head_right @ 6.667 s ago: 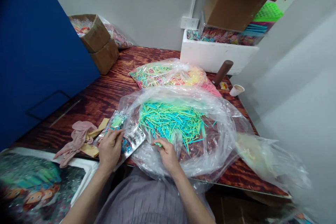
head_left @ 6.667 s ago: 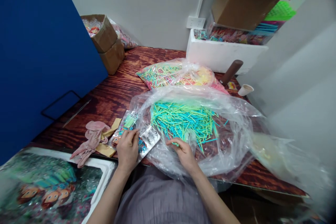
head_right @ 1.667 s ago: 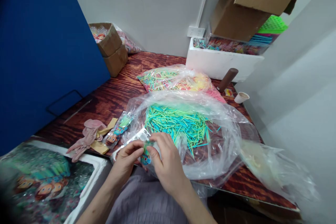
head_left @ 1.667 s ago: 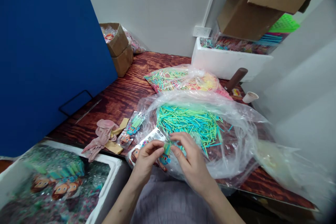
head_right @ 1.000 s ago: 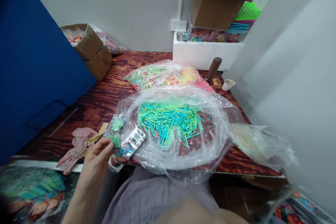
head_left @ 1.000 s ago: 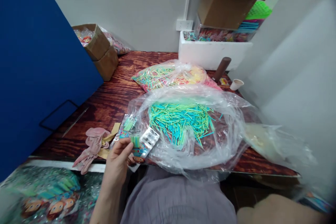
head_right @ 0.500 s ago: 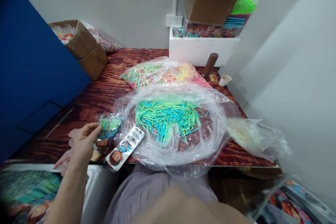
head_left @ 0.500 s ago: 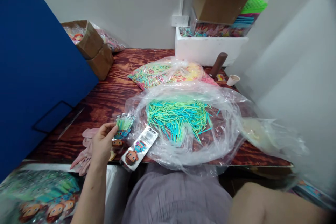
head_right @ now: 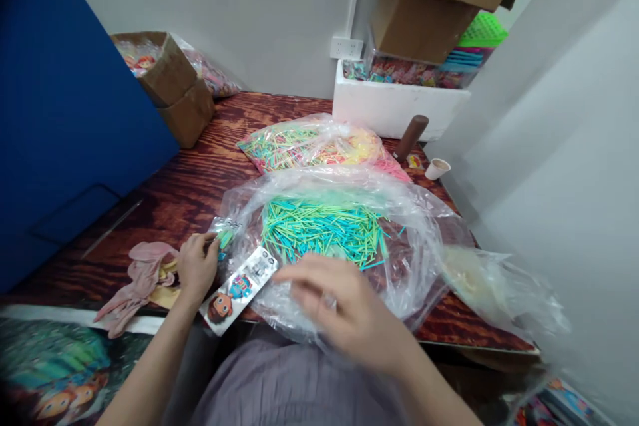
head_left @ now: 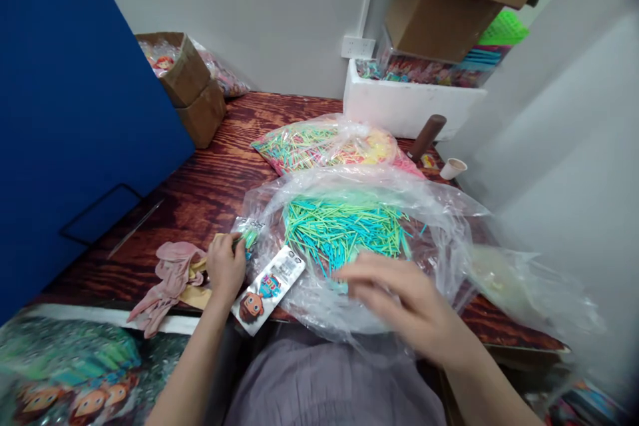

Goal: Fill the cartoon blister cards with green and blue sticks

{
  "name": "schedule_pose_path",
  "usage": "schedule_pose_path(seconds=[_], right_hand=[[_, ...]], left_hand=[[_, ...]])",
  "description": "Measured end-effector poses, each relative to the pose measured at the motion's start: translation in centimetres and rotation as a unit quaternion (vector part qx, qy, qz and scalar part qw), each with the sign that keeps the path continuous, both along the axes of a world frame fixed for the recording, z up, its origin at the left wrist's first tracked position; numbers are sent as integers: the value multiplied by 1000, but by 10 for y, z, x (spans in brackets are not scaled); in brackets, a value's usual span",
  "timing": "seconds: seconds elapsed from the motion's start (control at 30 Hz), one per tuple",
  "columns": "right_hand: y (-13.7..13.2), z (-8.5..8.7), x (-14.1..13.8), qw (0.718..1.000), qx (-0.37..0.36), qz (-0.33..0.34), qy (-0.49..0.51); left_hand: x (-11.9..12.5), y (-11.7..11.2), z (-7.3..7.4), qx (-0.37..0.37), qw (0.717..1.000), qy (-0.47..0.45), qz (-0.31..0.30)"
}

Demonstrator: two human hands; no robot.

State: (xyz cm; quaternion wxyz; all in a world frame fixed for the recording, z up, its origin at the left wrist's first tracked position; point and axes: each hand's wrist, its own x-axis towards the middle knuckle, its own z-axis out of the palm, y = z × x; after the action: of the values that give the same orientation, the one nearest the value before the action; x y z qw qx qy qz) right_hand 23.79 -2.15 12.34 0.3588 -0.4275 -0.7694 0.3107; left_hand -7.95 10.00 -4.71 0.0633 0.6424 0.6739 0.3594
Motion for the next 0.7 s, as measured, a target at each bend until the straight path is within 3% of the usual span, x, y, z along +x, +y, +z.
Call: schedule_pose_path(seconds=[0.07,0.13,0.27,0.37,0.7], right_hand=[[41,-24,14,995,-9,-65,-76],[80,-53,33,970,3,-144,-196],[134,-92,63,867,48,-179,-462],[153,-100,66,839,55,-158,-517],[167,-99,57,843,45,-113,-525]], left_hand=[[0,0,1,0,998,53,16],[-2,0,3,-3,996,91,25],[-10,-4,13,-16,996,83,15],[-16,-12,23,-18,999,47,-3],[-18,-36,32,-35,996,-74,-30]])
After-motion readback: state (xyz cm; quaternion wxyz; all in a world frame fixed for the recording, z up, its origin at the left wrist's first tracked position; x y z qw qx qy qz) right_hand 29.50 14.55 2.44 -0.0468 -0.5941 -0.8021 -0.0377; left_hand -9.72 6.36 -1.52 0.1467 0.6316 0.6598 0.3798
